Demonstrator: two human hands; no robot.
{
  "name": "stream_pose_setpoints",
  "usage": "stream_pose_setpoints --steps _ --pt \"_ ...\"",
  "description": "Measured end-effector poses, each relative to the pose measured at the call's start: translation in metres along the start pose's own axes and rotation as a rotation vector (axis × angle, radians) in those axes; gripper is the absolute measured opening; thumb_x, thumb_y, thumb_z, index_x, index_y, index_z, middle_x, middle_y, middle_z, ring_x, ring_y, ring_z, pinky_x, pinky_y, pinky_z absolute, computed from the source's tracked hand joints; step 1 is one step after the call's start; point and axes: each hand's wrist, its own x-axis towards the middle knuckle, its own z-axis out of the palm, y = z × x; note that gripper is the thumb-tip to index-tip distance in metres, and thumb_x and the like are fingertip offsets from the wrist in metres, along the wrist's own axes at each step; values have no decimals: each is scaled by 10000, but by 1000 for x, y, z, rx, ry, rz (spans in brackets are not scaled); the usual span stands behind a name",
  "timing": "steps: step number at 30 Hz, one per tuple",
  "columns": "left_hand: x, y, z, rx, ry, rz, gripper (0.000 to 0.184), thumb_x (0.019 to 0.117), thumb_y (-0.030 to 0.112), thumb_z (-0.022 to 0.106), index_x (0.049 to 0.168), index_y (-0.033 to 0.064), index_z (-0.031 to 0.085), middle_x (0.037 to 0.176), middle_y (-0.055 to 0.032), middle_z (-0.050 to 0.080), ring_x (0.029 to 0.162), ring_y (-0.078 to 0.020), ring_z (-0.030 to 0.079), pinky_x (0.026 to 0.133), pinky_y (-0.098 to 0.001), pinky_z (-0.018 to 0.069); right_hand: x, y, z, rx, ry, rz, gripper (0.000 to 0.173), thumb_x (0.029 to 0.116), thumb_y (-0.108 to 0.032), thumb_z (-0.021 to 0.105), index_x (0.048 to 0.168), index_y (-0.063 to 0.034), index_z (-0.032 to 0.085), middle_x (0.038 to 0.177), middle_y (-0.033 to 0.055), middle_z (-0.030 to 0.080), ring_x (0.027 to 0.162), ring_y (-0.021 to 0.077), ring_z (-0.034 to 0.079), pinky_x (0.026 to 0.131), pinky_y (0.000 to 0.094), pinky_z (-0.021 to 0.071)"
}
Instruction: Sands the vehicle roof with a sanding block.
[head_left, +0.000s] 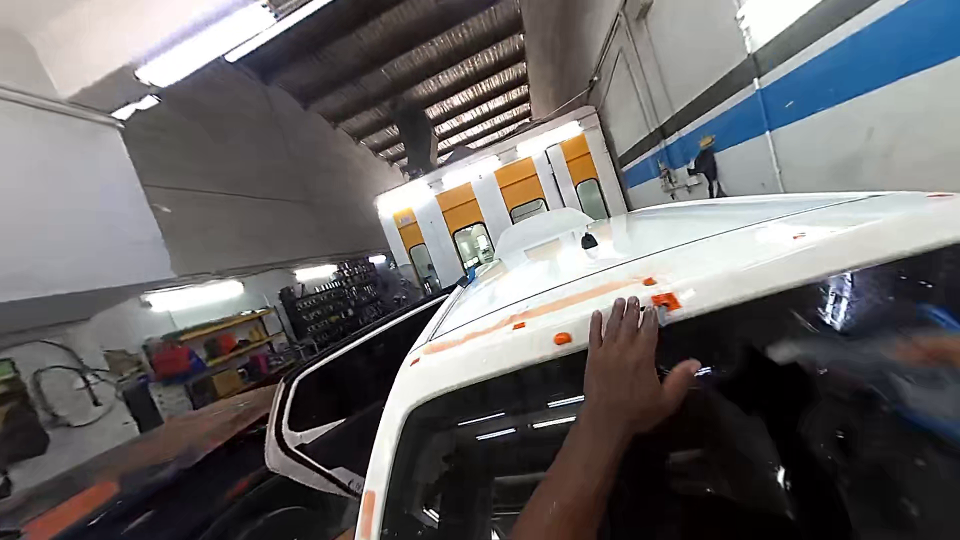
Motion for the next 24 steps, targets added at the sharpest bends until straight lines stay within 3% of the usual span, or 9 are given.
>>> stream_pose_setpoints --steps 2,4,6,9,14,16,20,22,24 --pt "15 -32 -17 -64 -174 -54 776 994 706 337 1524 159 490 1600 -64 446 1534 -229 316 1269 -529 185 21 -31 87 69 62 -92 108 986 -19 471 1082 -41 516 845 68 549 660 121 543 549 282 483" --pt "31 -66 -31 -147 -361 -124 850 982 732 326 1581 132 382 1619 -81 413 1529 -232 324 1264 -513 198 41 -49 157 49 31 -163 156 914 40 504 1041 -50 516 850 83 528 667 150 524 556 316 464" --pt "33 -102 -35 -204 -438 -165 897 965 757 340 1595 118 347 1634 -86 386 1531 -239 320 1259 -512 214 53 -56 216 -53 -3 -192 263 865 83 516 1100 -35 517 932 116 533 742 180 549 606 347 489" --pt "16 -153 -48 -213 -472 -195 917 940 795 331 1573 137 403 1637 -59 385 1537 -207 307 1262 -482 228 37 -58 290 -141 -22 -201 322 882 99 500 1187 -2 524 993 140 563 795 203 582 650 396 529" --pt "-56 -216 -76 -160 -385 -285 939 919 830 292 1570 165 416 1633 -45 393 1534 -195 310 1271 -461 207 26 -40 362 -487 -111 -303 155 961 7 517 1106 27 571 936 173 610 777 245 629 668 441 552" --pt "-87 -232 -84 -114 -305 -336 911 939 810 255 1560 168 437 1619 -56 416 1526 -210 329 1271 -471 201 29 -29 378 -725 -237 -492 200 1023 -48 502 1159 35 623 1034 232 659 928 326 660 802 542 541" --pt "-161 -215 -67 -12 111 -363 877 964 762 291 1469 96 557 1539 -140 512 1473 -311 425 1215 -584 296 27 11 399 -1437 -599 -1096 328 1052 -137 484 1337 -129 647 1214 157 697 1135 346 663 973 590 511" --pt "-196 -190 -60 -66 219 -369 866 953 746 391 1436 53 582 1528 -174 515 1461 -341 437 1201 -598 317 9 39 408 -1633 -831 -1060 411 1095 -226 418 1459 -106 566 1423 159 608 1332 334 566 1115 572 423" --pt "-224 -173 -51 -65 203 -378 840 955 725 424 1450 62 569 1551 -176 488 1475 -356 413 1209 -608 277 1 61 421 -1709 -1032 -947 511 1127 -279 316 1579 -51 386 1644 175 357 1542 322 309 1262 514 222"
